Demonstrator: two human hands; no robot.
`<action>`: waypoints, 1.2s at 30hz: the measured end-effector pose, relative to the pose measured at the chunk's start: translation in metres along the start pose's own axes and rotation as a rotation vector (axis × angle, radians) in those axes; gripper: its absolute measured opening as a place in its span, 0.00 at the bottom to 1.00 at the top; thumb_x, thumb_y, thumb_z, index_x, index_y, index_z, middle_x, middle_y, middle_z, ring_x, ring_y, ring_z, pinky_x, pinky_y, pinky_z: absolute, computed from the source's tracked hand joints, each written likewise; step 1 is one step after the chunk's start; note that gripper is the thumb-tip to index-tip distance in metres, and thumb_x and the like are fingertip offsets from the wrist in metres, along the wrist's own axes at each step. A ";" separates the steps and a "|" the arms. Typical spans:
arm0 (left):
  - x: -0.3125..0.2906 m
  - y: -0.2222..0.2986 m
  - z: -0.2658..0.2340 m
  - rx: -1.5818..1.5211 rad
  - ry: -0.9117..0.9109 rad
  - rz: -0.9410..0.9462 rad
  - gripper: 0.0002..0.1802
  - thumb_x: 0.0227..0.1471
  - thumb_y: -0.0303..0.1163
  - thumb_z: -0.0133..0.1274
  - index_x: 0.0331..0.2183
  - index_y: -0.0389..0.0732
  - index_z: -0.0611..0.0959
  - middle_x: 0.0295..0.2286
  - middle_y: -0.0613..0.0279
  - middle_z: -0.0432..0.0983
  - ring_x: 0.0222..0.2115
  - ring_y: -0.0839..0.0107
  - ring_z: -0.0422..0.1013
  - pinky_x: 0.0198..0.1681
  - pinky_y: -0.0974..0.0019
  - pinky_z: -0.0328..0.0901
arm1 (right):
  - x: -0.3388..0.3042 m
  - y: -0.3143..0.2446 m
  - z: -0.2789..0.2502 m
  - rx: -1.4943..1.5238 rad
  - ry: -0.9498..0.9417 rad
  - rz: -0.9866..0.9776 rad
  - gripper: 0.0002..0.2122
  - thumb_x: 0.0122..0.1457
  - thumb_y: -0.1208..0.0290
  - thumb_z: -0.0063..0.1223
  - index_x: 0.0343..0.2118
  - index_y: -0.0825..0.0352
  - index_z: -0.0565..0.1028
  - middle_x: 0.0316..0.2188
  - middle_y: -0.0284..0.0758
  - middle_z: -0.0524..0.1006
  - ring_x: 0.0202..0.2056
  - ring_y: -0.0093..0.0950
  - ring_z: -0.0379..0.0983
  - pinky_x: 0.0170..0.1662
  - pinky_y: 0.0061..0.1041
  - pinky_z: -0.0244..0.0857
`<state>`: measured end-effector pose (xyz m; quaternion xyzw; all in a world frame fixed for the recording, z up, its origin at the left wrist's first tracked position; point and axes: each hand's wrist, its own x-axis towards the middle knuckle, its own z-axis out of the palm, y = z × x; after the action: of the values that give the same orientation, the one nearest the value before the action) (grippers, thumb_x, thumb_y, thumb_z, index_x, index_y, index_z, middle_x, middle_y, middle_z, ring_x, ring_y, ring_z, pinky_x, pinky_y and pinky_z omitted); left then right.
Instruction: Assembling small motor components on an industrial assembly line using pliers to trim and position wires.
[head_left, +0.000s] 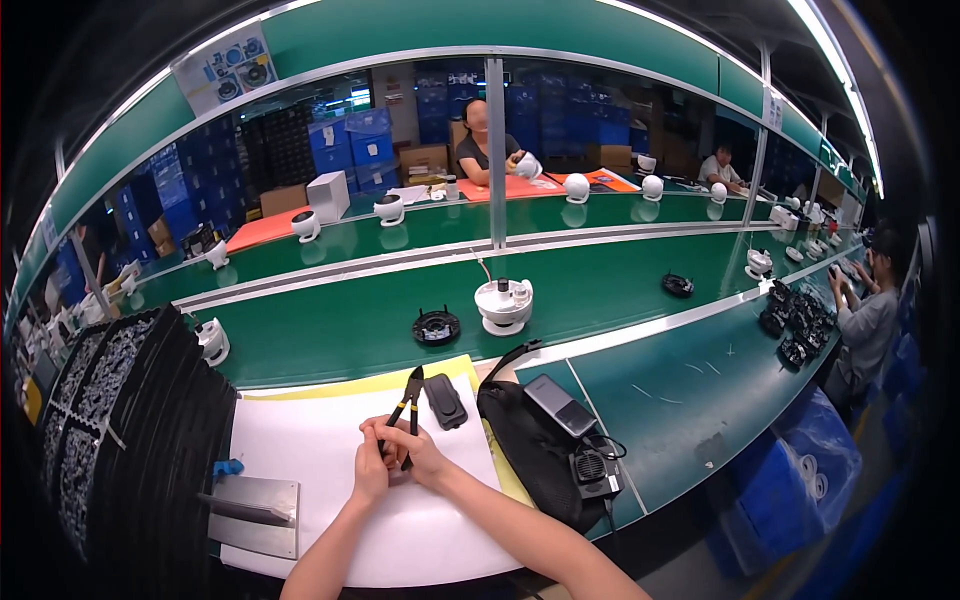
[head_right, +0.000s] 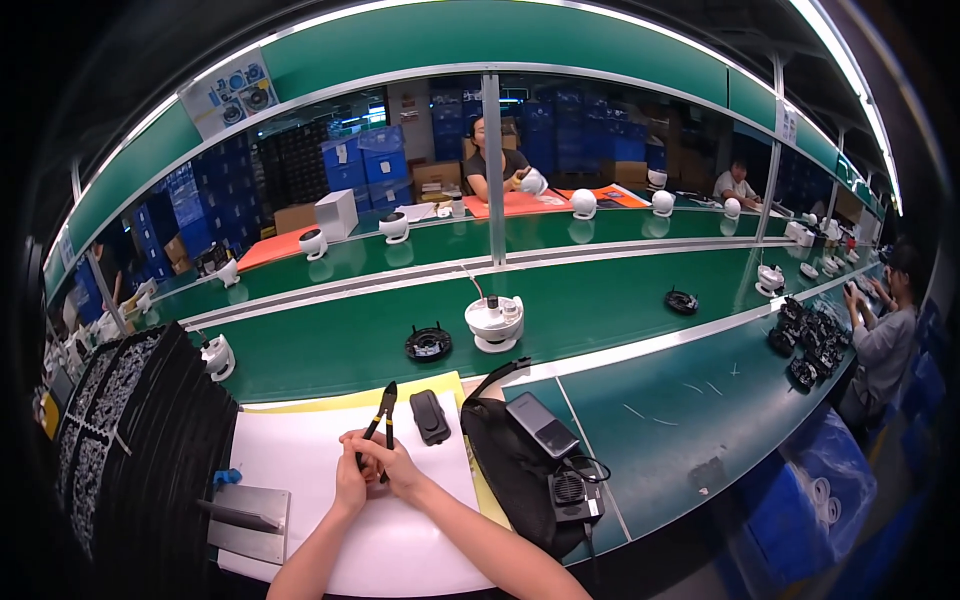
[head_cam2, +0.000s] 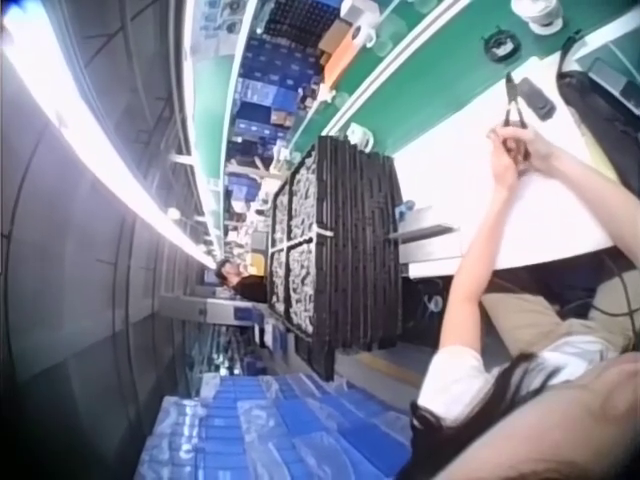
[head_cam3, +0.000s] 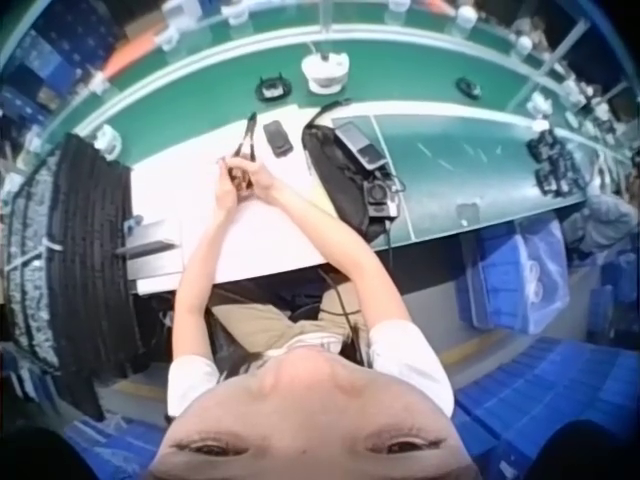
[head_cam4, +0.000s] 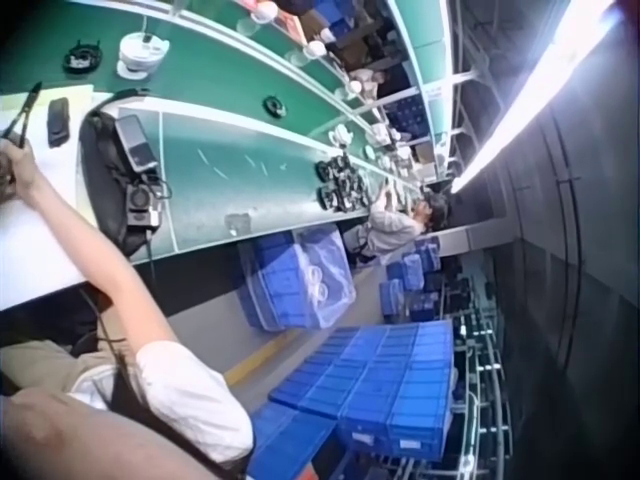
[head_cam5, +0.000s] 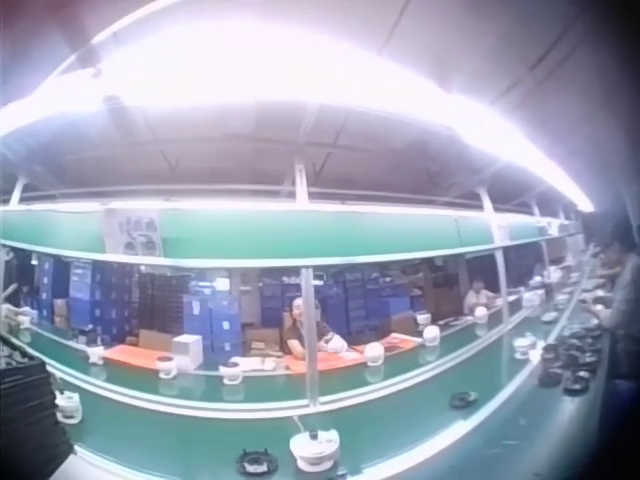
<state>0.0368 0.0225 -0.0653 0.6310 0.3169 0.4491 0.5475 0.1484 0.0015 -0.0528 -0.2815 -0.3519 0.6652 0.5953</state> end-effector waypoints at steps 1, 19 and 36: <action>0.000 0.000 0.002 -0.002 0.001 0.000 0.31 0.60 0.52 0.21 0.13 0.45 0.60 0.12 0.74 0.54 0.13 0.82 0.49 0.17 0.75 0.44 | 0.001 0.001 -0.001 -0.002 0.000 0.001 0.13 0.53 0.61 0.51 0.38 0.64 0.75 0.16 0.22 0.63 0.17 0.13 0.59 0.19 0.13 0.51; 0.006 -0.005 -0.011 -0.176 -0.069 -0.005 0.32 0.59 0.54 0.20 0.11 0.46 0.57 0.10 0.74 0.51 0.13 0.80 0.48 0.17 0.75 0.44 | 0.002 -0.010 -0.009 0.118 -0.264 0.028 0.19 0.53 0.63 0.46 0.45 0.69 0.71 0.43 0.35 0.70 0.35 0.20 0.68 0.38 0.20 0.62; 0.000 -0.005 0.000 0.035 -0.042 0.014 0.31 0.61 0.48 0.21 0.13 0.43 0.62 0.12 0.73 0.56 0.14 0.82 0.50 0.18 0.75 0.46 | 0.000 -0.002 0.001 0.042 0.088 0.023 0.12 0.54 0.62 0.50 0.35 0.66 0.74 0.20 0.23 0.68 0.16 0.14 0.60 0.17 0.13 0.50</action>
<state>0.0379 0.0237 -0.0699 0.6520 0.3089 0.4338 0.5397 0.1487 0.0014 -0.0506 -0.3020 -0.3078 0.6664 0.6083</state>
